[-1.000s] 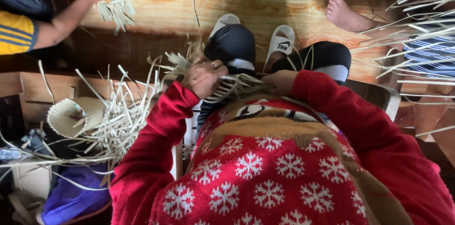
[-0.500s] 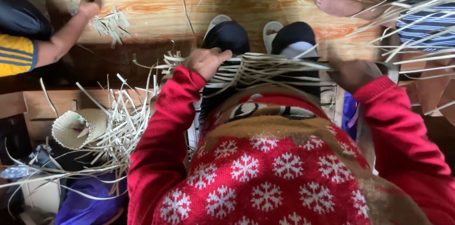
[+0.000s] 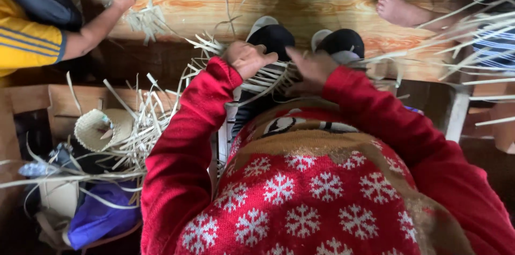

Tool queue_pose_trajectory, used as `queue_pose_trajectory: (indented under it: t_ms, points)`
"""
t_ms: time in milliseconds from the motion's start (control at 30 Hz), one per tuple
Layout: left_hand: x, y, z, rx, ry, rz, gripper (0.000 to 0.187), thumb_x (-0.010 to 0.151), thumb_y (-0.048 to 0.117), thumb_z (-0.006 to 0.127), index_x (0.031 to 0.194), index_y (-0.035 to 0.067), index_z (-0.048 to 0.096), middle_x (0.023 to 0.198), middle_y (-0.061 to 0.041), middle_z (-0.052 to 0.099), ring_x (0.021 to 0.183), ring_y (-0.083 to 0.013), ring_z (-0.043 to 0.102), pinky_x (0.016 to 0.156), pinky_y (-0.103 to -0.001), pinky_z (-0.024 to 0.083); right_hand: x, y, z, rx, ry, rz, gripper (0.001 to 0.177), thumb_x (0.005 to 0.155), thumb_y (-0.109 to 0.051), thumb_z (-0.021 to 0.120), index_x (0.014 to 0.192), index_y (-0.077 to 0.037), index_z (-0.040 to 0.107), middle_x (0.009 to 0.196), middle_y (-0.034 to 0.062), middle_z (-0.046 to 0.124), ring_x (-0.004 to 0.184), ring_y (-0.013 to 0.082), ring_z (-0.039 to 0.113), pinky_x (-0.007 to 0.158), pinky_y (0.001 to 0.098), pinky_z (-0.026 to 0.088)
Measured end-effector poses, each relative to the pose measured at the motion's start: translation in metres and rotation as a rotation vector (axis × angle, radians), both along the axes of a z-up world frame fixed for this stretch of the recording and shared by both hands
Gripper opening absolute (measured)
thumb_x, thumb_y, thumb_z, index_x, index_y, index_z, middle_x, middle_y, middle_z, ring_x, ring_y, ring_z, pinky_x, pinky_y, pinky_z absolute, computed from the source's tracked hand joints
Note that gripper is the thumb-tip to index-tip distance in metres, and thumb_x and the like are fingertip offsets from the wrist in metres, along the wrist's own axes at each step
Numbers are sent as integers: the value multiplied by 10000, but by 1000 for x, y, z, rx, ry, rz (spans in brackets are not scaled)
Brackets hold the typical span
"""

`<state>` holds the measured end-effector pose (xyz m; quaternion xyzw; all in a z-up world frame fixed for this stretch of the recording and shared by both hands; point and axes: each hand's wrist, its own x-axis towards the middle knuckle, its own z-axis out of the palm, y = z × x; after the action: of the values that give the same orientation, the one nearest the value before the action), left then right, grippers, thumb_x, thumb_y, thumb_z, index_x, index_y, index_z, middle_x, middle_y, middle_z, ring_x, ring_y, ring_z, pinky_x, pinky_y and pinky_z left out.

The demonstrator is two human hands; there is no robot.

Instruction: Weaving and braiding long strips of dried plant material to create a craft item.

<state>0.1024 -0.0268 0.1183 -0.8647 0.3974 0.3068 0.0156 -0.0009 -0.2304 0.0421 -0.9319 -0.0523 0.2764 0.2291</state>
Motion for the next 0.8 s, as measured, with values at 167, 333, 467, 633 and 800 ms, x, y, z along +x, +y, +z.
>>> queue_pose_trajectory:
  t_ms: [167,333,467,633,800]
  points:
    - [28,23,-45,-84,-103,-176,357,1028,472,346,1207,395,645,1165,-67,713,1170,-304,630,994,-417,474,-17,19,-27,100,160,4,507,1023,-558,459,1251,-113,536,1143,180,694,1099,424,649,939,521,530]
    - [25,70,-20,-411,-456,107,349,986,355,664,1323,283,613,1269,-99,558,1233,-353,510,1003,-502,441,-22,4,-63,109,128,-24,562,993,-670,453,1096,-129,563,1041,163,699,1049,406,659,869,497,543]
    - [-43,101,-14,-421,-450,194,349,965,521,668,891,181,692,752,-64,657,739,-336,680,641,-440,578,-19,-1,-63,152,115,-3,659,962,-752,448,960,-96,513,896,168,670,949,405,669,796,501,525]
    - [-98,96,-70,-569,-215,491,341,887,566,714,932,231,761,898,-47,700,865,-276,712,736,-373,590,-20,5,-59,214,100,-9,660,966,-739,432,1011,-82,481,925,226,654,971,467,643,783,558,510]
    - [-107,79,-88,-807,39,822,256,863,406,834,806,172,748,818,-91,678,769,-311,707,677,-361,563,-21,9,-61,184,121,-49,713,936,-793,432,1069,-95,495,944,197,671,959,443,665,782,533,521]
